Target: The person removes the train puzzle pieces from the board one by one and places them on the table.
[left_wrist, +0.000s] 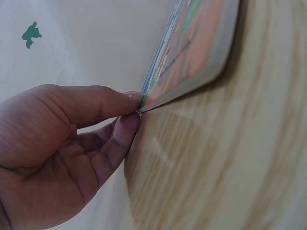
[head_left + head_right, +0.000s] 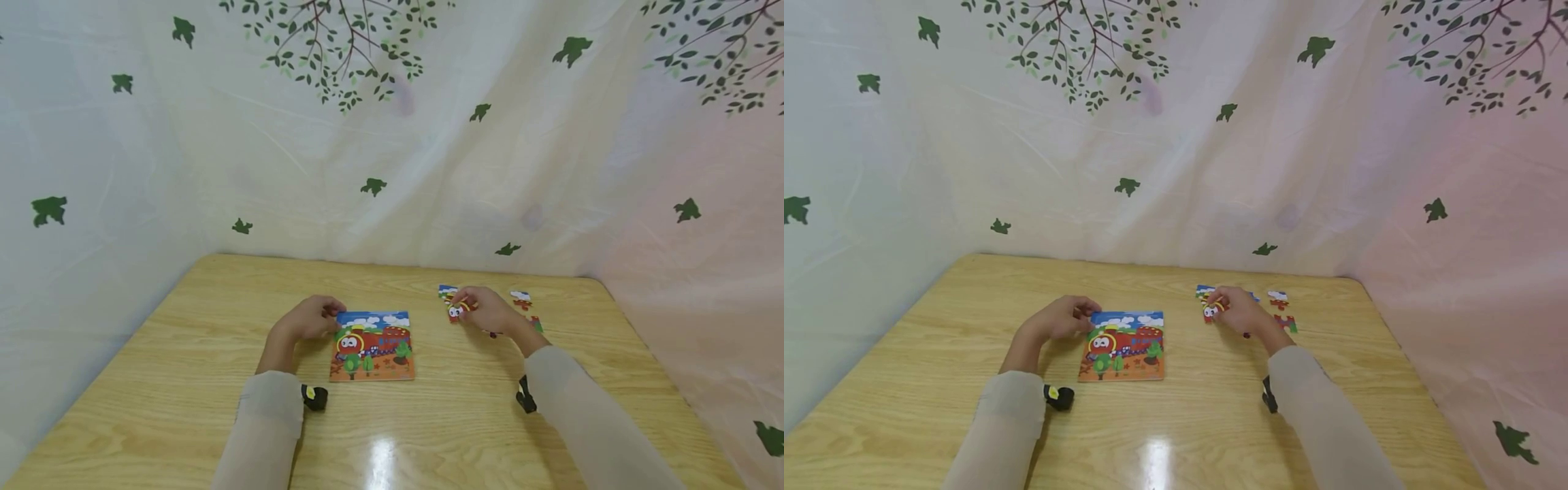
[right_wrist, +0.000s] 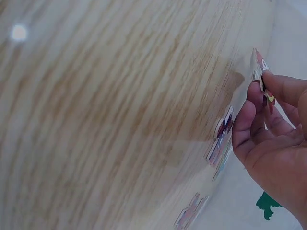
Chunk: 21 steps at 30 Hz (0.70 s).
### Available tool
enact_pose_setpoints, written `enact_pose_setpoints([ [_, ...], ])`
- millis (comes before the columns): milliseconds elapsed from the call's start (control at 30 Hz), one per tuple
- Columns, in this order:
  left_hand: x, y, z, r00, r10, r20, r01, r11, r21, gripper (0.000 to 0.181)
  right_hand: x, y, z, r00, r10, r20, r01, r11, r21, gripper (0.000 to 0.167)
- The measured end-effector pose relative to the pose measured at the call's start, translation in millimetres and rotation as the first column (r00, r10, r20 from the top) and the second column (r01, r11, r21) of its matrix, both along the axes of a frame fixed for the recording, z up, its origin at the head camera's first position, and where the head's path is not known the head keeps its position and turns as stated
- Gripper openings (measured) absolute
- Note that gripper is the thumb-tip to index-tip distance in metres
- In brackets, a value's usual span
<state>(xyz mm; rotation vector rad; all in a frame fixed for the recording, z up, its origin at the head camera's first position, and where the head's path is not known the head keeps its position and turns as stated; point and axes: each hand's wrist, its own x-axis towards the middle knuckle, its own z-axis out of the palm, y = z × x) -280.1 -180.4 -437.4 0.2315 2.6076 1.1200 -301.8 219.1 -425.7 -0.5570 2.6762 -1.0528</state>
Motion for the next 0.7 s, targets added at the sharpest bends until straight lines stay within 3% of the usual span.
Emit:
enact_pose_setpoints([
  [700,-0.3,-0.5,0.6,1.000,-0.001,0.003,0.001,1.000,0.003,0.031,-3.2,-10.8,-0.5,1.000,0.030,-0.011,-0.028,0.990,0.137,0.019],
])
